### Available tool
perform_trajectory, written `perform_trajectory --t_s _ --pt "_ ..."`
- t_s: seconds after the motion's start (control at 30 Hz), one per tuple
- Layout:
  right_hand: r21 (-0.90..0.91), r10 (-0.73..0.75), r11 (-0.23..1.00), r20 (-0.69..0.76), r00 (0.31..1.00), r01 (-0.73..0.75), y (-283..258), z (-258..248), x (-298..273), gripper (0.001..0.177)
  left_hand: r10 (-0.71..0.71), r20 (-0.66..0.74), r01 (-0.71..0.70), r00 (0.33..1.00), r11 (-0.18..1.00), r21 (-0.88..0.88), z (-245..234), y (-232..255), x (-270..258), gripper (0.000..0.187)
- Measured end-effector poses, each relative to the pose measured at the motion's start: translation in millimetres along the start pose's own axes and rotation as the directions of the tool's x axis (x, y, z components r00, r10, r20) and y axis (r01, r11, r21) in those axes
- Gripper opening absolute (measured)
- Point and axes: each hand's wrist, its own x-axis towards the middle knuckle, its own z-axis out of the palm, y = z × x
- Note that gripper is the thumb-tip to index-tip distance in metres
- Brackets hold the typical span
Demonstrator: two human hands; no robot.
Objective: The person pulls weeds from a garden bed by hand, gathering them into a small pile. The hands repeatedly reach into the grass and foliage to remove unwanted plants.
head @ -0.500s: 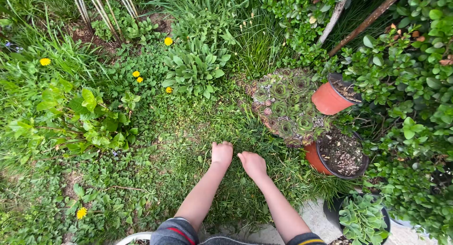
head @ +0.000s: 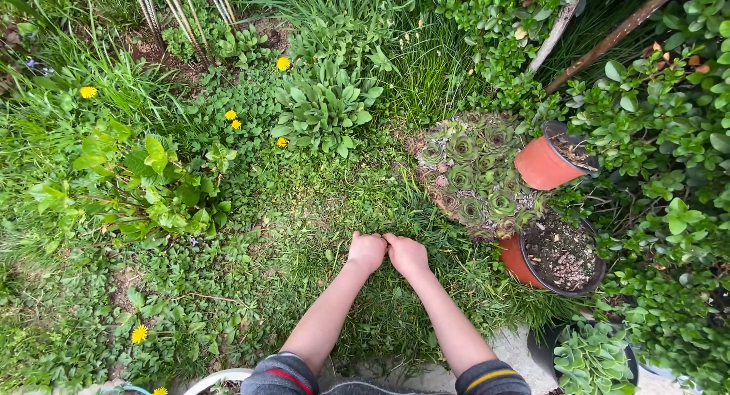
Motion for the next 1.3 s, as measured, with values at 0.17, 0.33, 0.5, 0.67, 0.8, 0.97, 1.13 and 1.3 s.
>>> perform_trajectory --t_s 0.17,0.33,0.5,0.67,0.8,0.97,1.13,1.3 --pt "0.001 0.052 0.999 0.040 0.998 -0.052 0.3 2.9 5.7 0.032 0.011 0.054 -0.009 0.999 1.000 -0.026 -12.2 -3.5 -4.1 0.025" --pt "0.108 0.121 0.987 0.018 0.992 -0.123 8.5 23.5 17.5 0.026 -0.038 0.101 0.056 0.994 0.981 -0.184 -69.8 -7.8 -38.1 0.032" --pt "0.384 0.083 0.920 -0.008 0.996 -0.074 -1.3 11.8 17.9 0.030 -0.163 0.160 0.208 0.974 0.920 -0.332 -87.1 -22.6 -46.8 0.031" --pt "0.553 0.005 0.833 -0.038 0.999 0.017 -14.7 12.8 3.9 0.033 -0.169 0.177 0.220 0.969 0.920 -0.324 -53.1 -24.0 -37.0 0.034" --pt "0.219 -0.069 0.973 -0.027 0.997 0.073 -15.2 0.6 -10.8 0.030 -0.078 0.202 0.135 0.976 0.949 -0.285 -86.1 -11.5 -59.7 0.034" --pt "0.011 -0.059 0.998 0.007 0.998 0.059 -11.1 10.5 3.6 0.027 -0.125 0.159 0.172 0.979 0.929 -0.329 -91.6 -24.0 -67.5 0.033" --pt "0.014 -0.091 0.996 -0.023 0.996 0.091 -10.6 18.1 18.3 0.019 -0.164 0.138 0.202 0.977 0.921 -0.334 -85.5 -34.2 -65.9 0.032" --pt "0.372 0.047 0.927 -0.005 0.999 -0.042 14.7 45.1 37.7 0.032 -0.167 0.134 0.201 0.977 0.932 -0.302 -79.0 -28.9 -64.0 0.028"
